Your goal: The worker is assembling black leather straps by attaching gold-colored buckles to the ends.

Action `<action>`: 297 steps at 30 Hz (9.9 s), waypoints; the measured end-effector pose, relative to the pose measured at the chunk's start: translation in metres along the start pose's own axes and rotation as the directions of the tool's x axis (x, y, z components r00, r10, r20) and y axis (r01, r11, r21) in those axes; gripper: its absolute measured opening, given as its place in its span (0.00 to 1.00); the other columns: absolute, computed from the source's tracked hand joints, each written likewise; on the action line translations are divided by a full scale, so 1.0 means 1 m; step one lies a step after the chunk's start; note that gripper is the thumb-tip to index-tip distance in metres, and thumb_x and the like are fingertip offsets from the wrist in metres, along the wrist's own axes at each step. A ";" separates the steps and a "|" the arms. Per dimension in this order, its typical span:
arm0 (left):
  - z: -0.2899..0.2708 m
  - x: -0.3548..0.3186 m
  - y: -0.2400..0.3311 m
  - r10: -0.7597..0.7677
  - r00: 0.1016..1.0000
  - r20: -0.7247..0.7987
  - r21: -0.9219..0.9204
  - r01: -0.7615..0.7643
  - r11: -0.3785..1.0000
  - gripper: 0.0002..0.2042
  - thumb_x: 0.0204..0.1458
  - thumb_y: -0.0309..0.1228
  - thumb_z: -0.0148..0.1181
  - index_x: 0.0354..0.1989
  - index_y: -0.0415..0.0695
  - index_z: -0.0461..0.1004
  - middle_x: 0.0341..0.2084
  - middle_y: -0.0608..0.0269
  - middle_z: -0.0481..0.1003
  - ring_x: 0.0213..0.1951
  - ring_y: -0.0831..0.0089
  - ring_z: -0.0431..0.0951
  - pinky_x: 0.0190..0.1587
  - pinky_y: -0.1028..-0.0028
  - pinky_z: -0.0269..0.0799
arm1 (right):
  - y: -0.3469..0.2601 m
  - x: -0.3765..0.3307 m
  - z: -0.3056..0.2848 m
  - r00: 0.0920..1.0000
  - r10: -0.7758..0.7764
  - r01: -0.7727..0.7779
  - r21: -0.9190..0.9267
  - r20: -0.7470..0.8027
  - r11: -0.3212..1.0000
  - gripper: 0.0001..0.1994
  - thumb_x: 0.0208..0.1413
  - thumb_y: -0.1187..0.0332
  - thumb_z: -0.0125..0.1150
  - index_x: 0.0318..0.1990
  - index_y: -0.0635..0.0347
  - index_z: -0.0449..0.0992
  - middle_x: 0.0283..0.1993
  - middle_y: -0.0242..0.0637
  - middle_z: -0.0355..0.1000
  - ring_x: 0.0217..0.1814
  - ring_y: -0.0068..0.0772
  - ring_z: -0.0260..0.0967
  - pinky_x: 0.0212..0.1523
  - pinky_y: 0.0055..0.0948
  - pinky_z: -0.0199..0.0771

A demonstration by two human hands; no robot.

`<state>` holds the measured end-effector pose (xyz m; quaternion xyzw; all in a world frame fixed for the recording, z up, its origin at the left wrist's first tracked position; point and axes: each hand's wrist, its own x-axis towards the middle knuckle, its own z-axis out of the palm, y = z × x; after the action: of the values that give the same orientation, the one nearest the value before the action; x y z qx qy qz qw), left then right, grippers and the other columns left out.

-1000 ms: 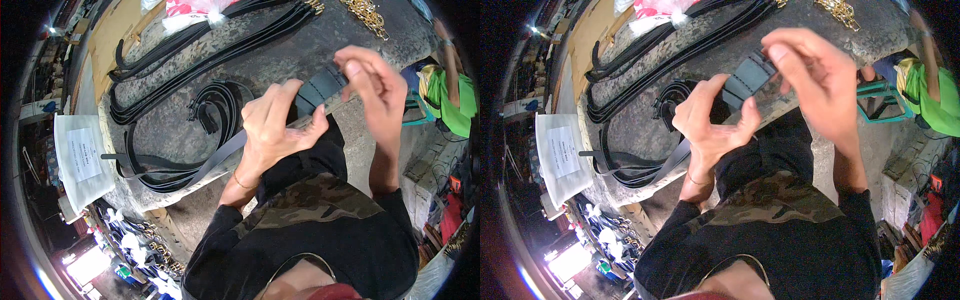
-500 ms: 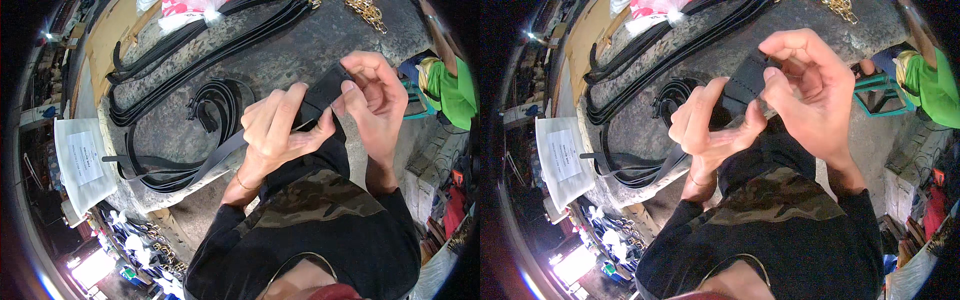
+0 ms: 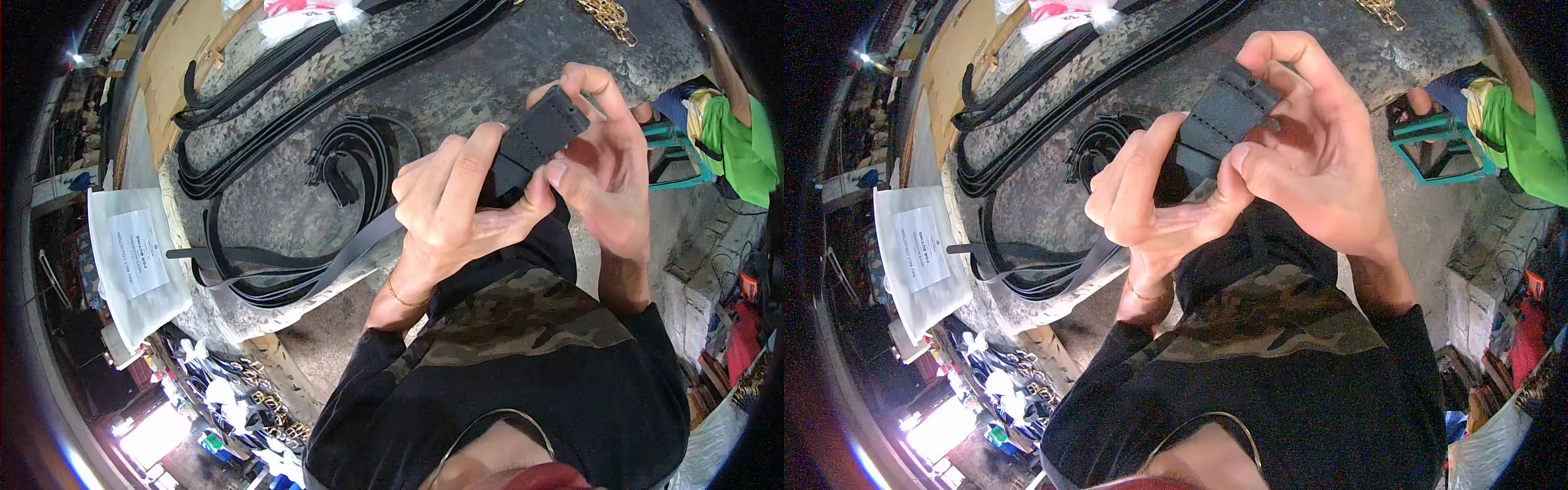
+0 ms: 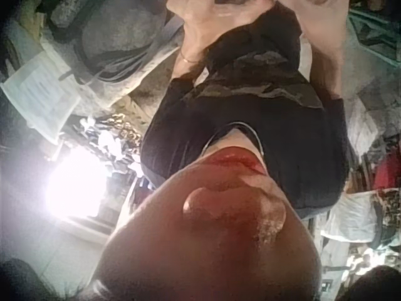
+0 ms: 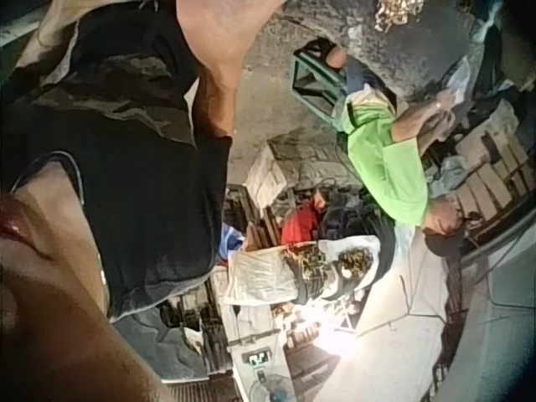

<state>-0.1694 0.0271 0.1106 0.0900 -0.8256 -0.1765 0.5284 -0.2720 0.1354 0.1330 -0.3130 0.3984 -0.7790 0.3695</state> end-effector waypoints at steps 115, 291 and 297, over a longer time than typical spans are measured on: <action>0.040 0.007 -0.064 -0.471 0.672 0.572 -0.162 0.656 0.738 0.17 0.41 0.28 0.71 0.30 0.37 0.67 0.18 0.60 0.70 0.23 0.80 0.66 0.27 0.75 0.65 | 0.005 0.084 -0.226 0.879 -0.008 -0.177 -0.341 -0.477 0.923 0.11 0.57 0.67 0.62 0.40 0.68 0.78 0.39 0.37 0.77 0.39 0.23 0.73 0.39 0.22 0.73; 0.049 -0.002 -0.091 -0.451 0.795 0.406 -0.598 0.604 0.526 0.24 0.27 0.28 0.81 0.37 0.38 0.77 0.27 0.70 0.77 0.29 0.83 0.72 0.35 0.79 0.71 | 0.110 0.072 -0.025 0.954 0.016 0.111 0.404 -0.299 0.908 0.10 0.57 0.69 0.55 0.25 0.55 0.65 0.29 0.28 0.62 0.34 0.25 0.63 0.36 0.26 0.69; 0.045 -0.001 -0.096 -0.412 0.793 0.448 -0.569 0.609 0.553 0.26 0.29 0.25 0.80 0.41 0.38 0.77 0.32 0.68 0.78 0.33 0.82 0.75 0.37 0.79 0.72 | 0.102 0.071 -0.027 0.969 0.016 0.101 0.455 -0.247 0.885 0.11 0.57 0.72 0.56 0.22 0.56 0.65 0.29 0.27 0.63 0.34 0.23 0.63 0.40 0.26 0.71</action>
<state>-0.2132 -0.0521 0.0554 0.1007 -0.6973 -0.6268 0.3327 -0.2969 0.0456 0.0463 -0.1263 0.2357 -0.8920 0.3645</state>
